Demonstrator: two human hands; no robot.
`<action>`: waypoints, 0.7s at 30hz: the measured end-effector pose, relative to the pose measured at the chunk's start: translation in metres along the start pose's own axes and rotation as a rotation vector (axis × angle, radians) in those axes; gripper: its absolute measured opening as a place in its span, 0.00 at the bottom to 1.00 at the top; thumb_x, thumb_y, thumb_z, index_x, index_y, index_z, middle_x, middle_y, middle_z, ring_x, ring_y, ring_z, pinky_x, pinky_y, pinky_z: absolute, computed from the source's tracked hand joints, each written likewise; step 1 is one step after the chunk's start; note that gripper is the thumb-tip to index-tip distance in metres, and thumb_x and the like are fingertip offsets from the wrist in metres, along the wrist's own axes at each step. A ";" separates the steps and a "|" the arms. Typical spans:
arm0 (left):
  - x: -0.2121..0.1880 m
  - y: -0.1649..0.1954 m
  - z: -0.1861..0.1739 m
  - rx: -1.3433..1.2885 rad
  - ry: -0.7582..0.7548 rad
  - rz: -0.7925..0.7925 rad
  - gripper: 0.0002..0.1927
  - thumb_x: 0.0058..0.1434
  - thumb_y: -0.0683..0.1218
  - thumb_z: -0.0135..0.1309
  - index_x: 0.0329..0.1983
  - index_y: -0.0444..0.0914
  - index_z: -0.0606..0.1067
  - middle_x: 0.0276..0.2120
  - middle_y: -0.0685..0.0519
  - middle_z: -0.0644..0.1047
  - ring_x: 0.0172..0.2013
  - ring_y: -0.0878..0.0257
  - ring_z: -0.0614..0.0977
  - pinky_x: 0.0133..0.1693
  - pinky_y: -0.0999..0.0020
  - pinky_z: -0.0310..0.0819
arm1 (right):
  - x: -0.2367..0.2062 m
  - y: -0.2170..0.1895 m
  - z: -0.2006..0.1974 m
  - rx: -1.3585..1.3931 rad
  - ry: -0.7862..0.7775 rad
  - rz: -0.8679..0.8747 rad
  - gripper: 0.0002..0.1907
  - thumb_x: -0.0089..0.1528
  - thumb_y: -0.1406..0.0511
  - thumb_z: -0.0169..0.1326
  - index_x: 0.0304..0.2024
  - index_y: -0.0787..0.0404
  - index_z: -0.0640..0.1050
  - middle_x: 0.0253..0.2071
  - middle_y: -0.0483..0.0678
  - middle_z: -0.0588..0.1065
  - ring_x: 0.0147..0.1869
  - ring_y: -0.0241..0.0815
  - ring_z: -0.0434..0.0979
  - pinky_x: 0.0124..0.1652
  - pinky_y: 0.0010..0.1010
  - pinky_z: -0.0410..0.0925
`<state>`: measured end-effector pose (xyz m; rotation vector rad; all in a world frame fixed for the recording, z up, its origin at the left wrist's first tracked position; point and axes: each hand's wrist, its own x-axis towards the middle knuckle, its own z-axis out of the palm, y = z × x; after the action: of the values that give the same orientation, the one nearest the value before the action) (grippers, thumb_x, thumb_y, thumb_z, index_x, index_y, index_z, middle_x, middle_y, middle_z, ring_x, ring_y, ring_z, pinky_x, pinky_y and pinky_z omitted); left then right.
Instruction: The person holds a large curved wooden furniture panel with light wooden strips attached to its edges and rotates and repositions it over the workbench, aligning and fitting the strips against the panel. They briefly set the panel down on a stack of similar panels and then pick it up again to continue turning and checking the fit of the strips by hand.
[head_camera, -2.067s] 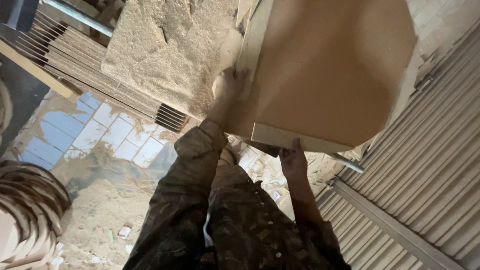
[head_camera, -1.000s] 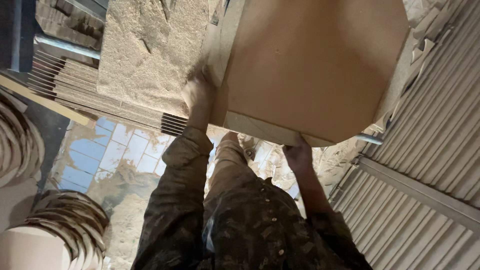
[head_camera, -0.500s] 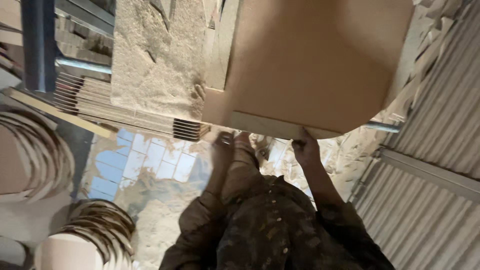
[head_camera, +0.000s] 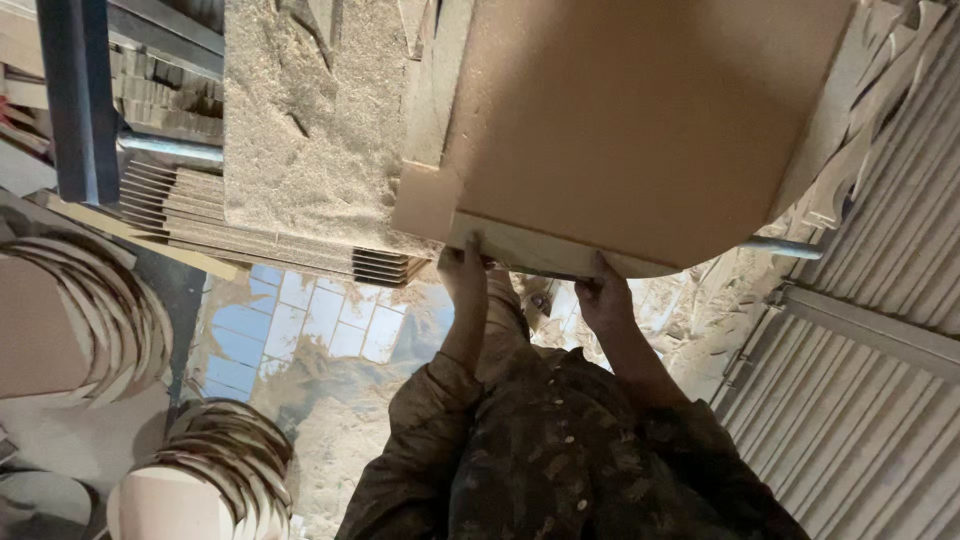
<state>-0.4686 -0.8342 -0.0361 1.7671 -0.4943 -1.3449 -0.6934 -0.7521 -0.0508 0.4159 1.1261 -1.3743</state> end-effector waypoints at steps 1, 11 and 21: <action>0.005 0.003 0.001 -0.008 -0.002 0.029 0.16 0.66 0.49 0.58 0.40 0.28 0.76 0.28 0.47 0.80 0.24 0.63 0.81 0.25 0.68 0.78 | 0.002 0.001 0.002 -0.002 0.003 0.007 0.08 0.63 0.64 0.60 0.44 0.50 0.75 0.33 0.39 0.72 0.32 0.33 0.69 0.23 0.24 0.56; 0.041 0.053 0.037 0.101 0.023 0.108 0.18 0.67 0.50 0.58 0.30 0.30 0.74 0.19 0.48 0.77 0.18 0.63 0.77 0.21 0.67 0.72 | 0.022 -0.020 0.043 0.060 0.029 0.037 0.09 0.65 0.63 0.62 0.43 0.54 0.75 0.32 0.42 0.72 0.33 0.34 0.71 0.23 0.24 0.58; 0.131 0.143 0.134 0.043 0.006 0.109 0.20 0.64 0.51 0.62 0.29 0.29 0.73 0.19 0.46 0.78 0.18 0.61 0.78 0.19 0.65 0.75 | 0.073 -0.082 0.168 -0.048 0.035 -0.116 0.10 0.63 0.62 0.64 0.44 0.52 0.77 0.30 0.40 0.71 0.29 0.33 0.67 0.22 0.24 0.57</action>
<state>-0.5216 -1.0622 -0.0082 1.7526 -0.6122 -1.2613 -0.7175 -0.9458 -0.0037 0.3448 1.2254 -1.4425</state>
